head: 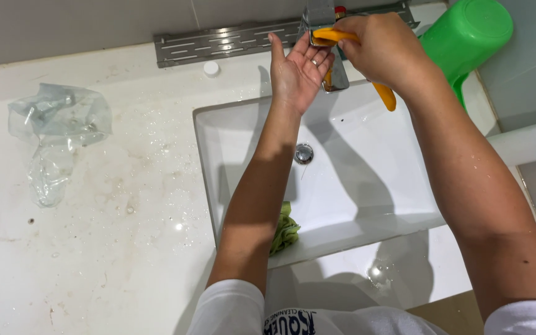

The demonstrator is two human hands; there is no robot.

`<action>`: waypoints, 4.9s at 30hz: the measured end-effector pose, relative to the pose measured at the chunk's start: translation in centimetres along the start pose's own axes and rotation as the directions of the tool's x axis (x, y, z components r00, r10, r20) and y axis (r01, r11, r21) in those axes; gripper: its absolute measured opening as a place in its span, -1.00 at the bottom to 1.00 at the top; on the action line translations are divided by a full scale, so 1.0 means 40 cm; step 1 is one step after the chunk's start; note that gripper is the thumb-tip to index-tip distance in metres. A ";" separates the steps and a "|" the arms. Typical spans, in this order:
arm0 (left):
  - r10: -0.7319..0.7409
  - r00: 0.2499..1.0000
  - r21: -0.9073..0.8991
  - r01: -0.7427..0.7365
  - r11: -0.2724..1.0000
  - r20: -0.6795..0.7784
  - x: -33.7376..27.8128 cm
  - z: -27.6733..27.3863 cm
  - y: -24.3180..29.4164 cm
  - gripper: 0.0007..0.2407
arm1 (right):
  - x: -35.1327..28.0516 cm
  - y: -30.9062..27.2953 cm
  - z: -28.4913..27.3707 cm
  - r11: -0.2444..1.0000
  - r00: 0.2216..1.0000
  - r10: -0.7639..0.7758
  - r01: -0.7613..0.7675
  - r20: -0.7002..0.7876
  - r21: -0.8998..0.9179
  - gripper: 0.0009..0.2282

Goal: Clean the sink, faucet, and accessories using a sponge and cleaning liquid.

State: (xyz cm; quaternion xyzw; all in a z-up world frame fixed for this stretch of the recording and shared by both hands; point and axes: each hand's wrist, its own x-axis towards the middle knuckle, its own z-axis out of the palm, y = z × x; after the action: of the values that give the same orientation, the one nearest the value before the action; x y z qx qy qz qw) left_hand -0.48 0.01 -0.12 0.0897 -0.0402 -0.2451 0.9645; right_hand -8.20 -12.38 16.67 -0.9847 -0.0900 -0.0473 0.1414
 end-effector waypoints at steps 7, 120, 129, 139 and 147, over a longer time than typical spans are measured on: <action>-0.001 1.000 0.007 0.001 1.000 0.001 0.006 0.009 0.010 -0.12 | 0.008 -0.054 -0.048 0.981 0.979 0.178 -0.185 0.096 0.064 -0.70; 0.494 0.867 0.929 -0.124 0.348 -0.070 -0.001 -0.025 0.050 -0.79 | -0.221 0.177 0.574 -0.683 0.831 0.026 -0.392 0.556 0.617 -0.77; 0.439 0.826 0.890 0.154 0.428 -0.354 -0.140 -0.230 -0.174 -0.49 | -0.230 0.176 0.545 -0.231 0.756 0.521 -0.323 0.398 0.918 -0.77; -0.180 0.930 0.452 0.317 0.834 -0.319 -0.108 -0.307 -0.272 -0.72 | -0.284 0.584 0.390 0.836 0.761 0.426 -0.538 -0.490 -0.108 -0.31; -0.076 0.946 0.582 0.257 0.772 -0.316 -0.130 -0.295 -0.220 -0.74 | -0.370 0.568 0.270 0.673 0.696 0.712 -0.714 -0.088 -0.193 -0.21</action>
State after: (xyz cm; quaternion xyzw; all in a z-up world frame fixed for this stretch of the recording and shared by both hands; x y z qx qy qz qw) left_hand -7.69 -3.30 -13.55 0.4352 0.0245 -0.2890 0.8523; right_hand -17.64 -33.13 -1.55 -0.9508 0.3069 -0.0006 0.0428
